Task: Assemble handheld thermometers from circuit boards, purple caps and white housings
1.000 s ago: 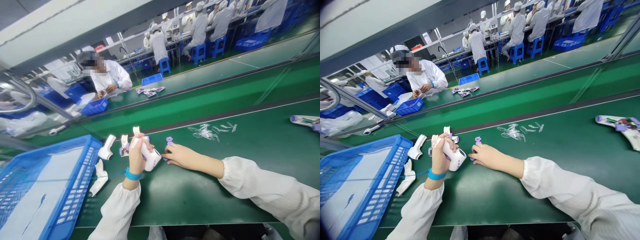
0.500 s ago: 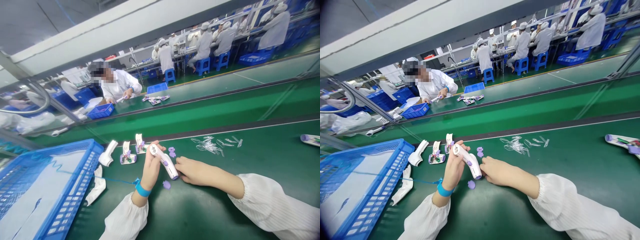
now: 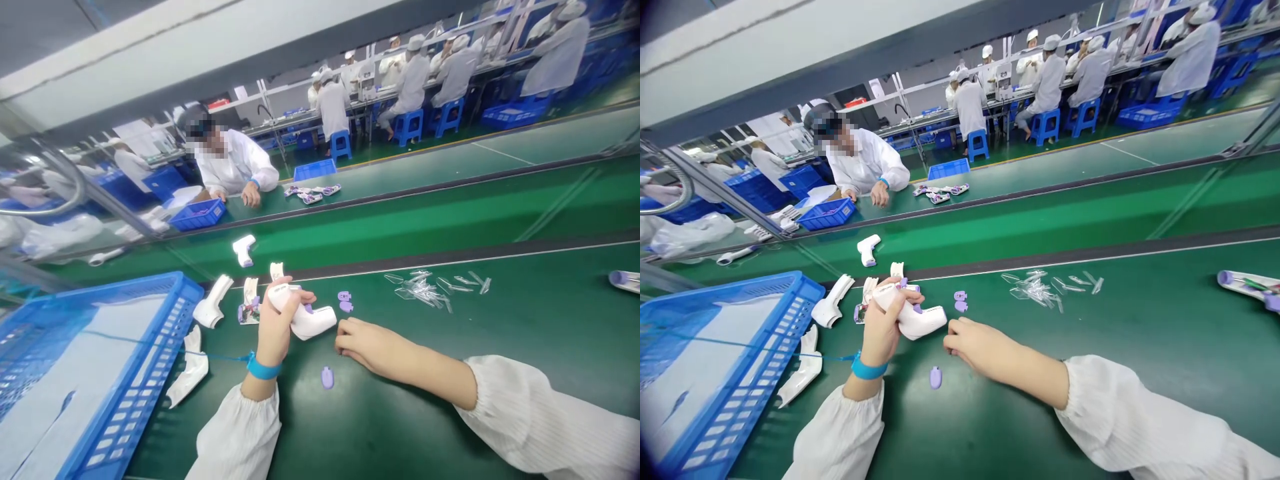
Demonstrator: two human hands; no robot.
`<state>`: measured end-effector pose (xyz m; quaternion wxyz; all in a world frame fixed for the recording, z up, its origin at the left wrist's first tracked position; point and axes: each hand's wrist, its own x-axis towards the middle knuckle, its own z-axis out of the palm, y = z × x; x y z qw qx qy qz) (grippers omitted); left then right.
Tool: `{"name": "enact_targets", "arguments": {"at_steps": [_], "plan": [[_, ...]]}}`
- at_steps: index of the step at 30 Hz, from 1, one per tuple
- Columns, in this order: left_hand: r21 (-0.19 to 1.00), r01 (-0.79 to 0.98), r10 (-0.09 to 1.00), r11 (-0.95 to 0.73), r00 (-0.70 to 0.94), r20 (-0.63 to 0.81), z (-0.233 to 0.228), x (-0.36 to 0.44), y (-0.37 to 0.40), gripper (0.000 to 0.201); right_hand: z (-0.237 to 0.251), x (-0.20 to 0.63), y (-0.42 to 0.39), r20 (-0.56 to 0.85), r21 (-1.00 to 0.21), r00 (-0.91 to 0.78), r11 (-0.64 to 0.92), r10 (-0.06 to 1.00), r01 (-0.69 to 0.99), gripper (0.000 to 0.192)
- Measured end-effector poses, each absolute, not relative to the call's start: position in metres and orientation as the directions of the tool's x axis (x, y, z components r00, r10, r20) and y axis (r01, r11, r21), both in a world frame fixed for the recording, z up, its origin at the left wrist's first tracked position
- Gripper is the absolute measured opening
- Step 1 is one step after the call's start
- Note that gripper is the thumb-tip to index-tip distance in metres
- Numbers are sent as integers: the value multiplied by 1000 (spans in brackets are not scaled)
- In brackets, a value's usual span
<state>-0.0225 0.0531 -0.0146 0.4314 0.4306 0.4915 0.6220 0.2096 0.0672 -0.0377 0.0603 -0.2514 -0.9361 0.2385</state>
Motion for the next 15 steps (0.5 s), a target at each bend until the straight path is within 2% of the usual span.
{"name": "enact_targets", "arguments": {"at_steps": [4,8,10,12,15], "plan": [[984,-67,948,-163,-286,138,-11,-25,53,46,-31,212,64,-10,-476,-856,750,517,459,19],[977,-77,944,-199,-284,170,-11,-26,55,42,-39,197,37,61,-389,-913,852,404,351,44],[981,-67,961,-184,-220,165,-11,-23,54,41,-45,190,27,44,-346,-927,876,372,335,29],[983,-52,973,-174,-161,164,-12,-20,52,40,-47,189,23,-15,-379,-918,848,395,371,12],[982,-50,979,-183,-100,177,-13,-15,48,41,-39,199,29,-134,-480,-888,755,440,447,13]]}}
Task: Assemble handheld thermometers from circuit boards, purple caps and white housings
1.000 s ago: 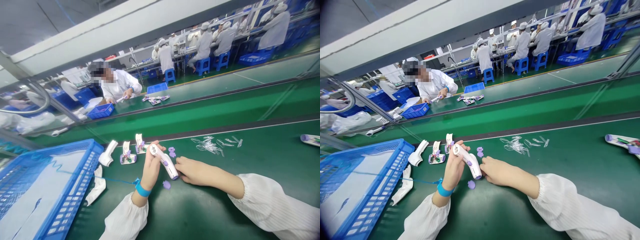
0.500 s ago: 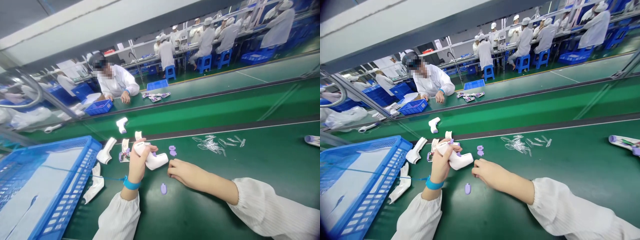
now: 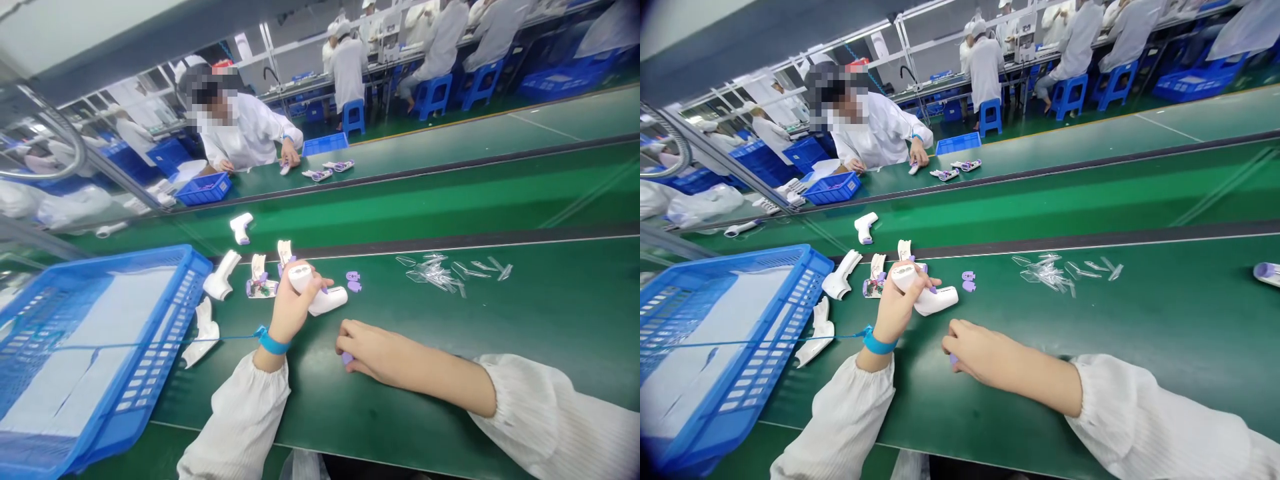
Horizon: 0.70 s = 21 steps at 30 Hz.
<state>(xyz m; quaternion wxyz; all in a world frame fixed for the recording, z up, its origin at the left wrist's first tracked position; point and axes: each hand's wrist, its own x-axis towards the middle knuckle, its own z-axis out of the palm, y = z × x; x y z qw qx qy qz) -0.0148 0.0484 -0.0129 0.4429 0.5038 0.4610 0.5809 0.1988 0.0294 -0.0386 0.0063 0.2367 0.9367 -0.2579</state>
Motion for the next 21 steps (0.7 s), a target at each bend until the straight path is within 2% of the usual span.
{"name": "enact_targets", "arguments": {"at_steps": [4,6,8,10,12,14,16,19,21], "plan": [[981,-66,983,-183,-30,181,-18,-6,44,45,-4,219,45,-190,-558,-900,711,391,427,11],[981,-97,985,-168,31,172,-22,-2,40,45,20,227,52,-144,-665,-925,658,352,354,14],[981,-113,977,-159,123,173,-24,1,35,43,44,233,58,-96,-789,-929,542,357,290,15],[984,-50,964,-174,197,180,-25,4,30,41,61,237,63,-111,-872,-892,387,437,299,15],[975,73,956,-208,227,187,-24,5,25,40,70,239,66,-162,-918,-812,216,561,332,27],[959,171,954,-226,237,183,-23,7,21,41,71,240,67,-172,-937,-731,119,661,328,34],[954,192,948,-232,263,178,-22,9,18,44,69,239,66,-105,-939,-692,159,714,307,32],[951,173,936,-256,289,199,-21,11,17,48,69,236,62,24,-900,-688,315,725,301,29],[935,194,928,-295,293,232,-21,10,17,44,70,234,59,19,-906,-691,304,722,293,33]]}}
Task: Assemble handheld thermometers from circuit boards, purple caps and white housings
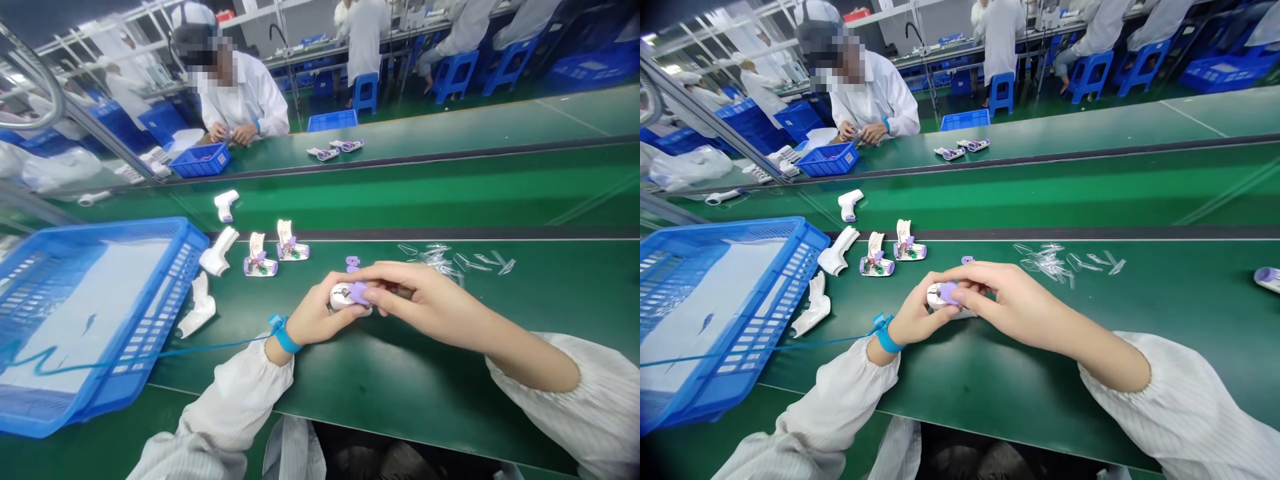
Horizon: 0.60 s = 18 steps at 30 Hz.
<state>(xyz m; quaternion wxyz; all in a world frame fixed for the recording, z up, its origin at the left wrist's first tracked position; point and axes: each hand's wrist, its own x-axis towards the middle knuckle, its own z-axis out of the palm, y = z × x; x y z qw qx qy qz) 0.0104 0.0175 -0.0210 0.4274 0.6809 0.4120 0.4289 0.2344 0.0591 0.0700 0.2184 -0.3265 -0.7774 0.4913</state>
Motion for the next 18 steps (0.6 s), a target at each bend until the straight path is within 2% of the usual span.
{"name": "enact_targets", "arguments": {"at_steps": [2,4,7,10,14,18], "plan": [[919,220,919,-327,301,255,-21,10,18,41,70,233,58,-43,-936,-691,212,721,280,35],[908,234,909,-347,322,264,-20,10,18,40,70,232,58,-83,-953,-688,145,721,267,27],[877,254,878,-407,373,299,-17,10,19,41,68,232,60,-78,-952,-711,161,699,262,19],[824,274,835,-495,411,365,-15,11,18,35,66,231,61,28,-896,-722,338,691,289,20],[752,353,816,-557,402,416,-14,8,17,28,62,230,55,281,-704,-727,650,626,287,25],[726,376,800,-576,443,405,-13,6,13,26,61,228,39,345,-608,-737,737,582,297,19]]}}
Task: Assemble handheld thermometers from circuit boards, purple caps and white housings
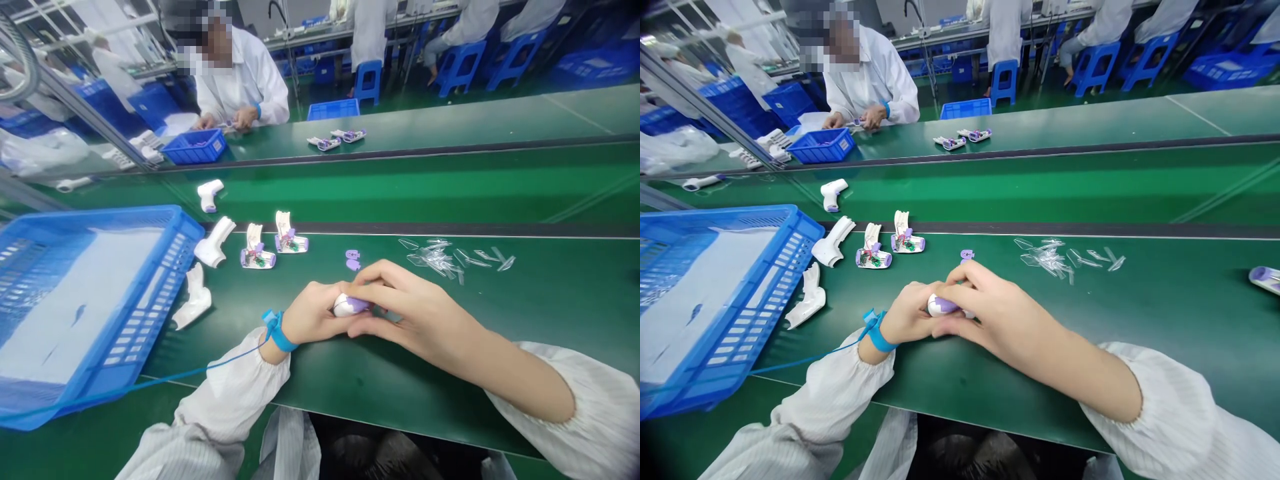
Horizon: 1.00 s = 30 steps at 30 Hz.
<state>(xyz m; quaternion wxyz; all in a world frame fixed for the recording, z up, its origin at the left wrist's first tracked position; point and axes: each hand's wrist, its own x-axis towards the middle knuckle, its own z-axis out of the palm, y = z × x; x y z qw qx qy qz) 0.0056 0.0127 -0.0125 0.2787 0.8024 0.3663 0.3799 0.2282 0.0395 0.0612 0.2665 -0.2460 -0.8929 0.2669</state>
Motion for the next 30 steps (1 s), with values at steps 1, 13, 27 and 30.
{"name": "enact_targets", "arguments": {"at_steps": [1,13,27,30], "plan": [[723,383,798,-574,457,392,-12,6,11,24,61,228,36,343,-603,-732,735,589,309,17],[902,326,924,-283,344,166,-13,14,14,57,64,239,54,308,-605,-658,676,687,422,30],[661,542,855,-519,323,406,-18,4,21,32,33,241,62,119,-460,-728,687,675,562,34],[676,538,863,-504,274,425,-20,10,16,14,19,236,61,172,-487,-690,669,704,561,32]]}}
